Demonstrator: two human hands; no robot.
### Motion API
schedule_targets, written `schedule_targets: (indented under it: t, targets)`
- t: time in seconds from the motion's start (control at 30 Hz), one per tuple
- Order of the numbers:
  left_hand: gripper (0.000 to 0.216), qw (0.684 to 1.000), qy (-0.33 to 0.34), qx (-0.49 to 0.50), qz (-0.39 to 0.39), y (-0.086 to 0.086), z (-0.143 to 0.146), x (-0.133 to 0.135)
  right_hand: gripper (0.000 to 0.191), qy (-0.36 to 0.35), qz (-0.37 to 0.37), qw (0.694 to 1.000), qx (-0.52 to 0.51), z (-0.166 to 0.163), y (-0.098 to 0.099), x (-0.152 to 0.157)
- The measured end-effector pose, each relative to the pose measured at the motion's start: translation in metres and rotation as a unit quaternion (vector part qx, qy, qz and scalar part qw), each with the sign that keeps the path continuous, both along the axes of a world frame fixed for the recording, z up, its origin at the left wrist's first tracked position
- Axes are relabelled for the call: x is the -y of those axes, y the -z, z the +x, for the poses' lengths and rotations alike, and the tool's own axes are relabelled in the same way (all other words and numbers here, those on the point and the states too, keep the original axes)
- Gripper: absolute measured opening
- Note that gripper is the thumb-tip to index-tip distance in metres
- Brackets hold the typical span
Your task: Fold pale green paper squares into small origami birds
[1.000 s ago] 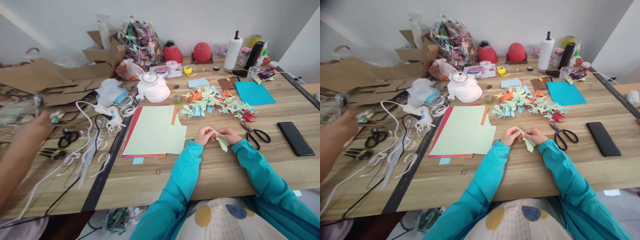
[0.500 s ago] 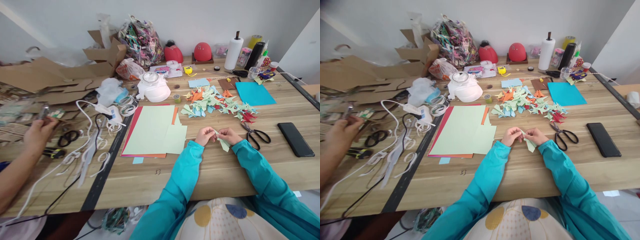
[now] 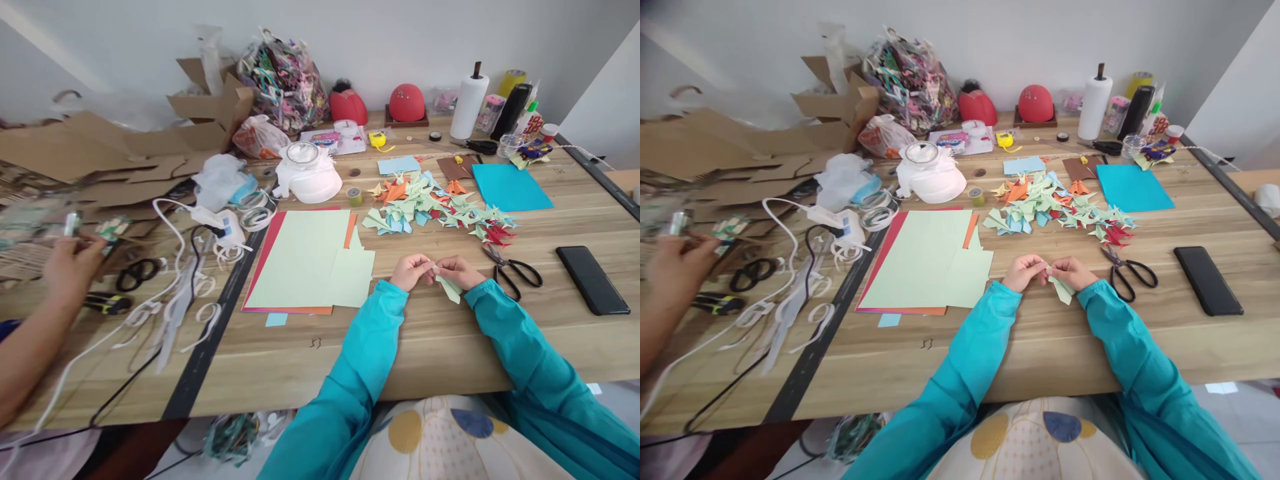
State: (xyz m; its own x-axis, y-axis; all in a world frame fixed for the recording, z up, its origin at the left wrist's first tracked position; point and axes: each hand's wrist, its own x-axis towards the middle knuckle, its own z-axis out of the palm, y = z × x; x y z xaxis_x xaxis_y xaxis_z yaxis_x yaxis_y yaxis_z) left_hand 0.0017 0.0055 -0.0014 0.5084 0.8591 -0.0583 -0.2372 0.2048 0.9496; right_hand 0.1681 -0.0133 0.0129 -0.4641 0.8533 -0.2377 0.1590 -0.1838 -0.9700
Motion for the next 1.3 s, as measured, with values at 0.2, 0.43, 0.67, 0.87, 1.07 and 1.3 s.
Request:
schedule_targets:
  t: [0.2,0.43,0.67,0.87,1.07,1.3]
  targets:
    - [0.035,1.0,0.001,0.009,-0.02,0.0002,-0.0001,0.0018,0.043,0.0,-0.011,1.0,-0.017,0.0007,0.0001,-0.0005]
    - [0.037,1.0,-0.004,0.0,-0.02,-0.0026,0.0004,0.0025,0.044,0.0,-0.004,1.0,-0.015,0.0007,0.0016,-0.0009]
    - [0.034,0.999,-0.048,-0.012,-0.002,0.0038,0.002,0.0004,0.044,0.003,-0.004,1.0,0.0,0.0004,-0.0012,-0.0002]
    - [0.034,0.998,-0.05,-0.025,0.007,0.0046,0.0038,0.0022,0.042,0.0,-0.005,1.0,-0.005,-0.0005,-0.001,-0.0002]
    - [0.039,0.999,-0.043,-0.004,-0.003,0.0027,0.0031,0.0016,0.042,0.008,-0.016,1.0,-0.004,-0.0002,0.0002,-0.0003]
    - [0.035,0.998,-0.038,-0.041,0.028,-0.0033,0.0024,0.004,0.043,0.013,-0.004,1.0,0.008,-0.0028,-0.0035,0.0004]
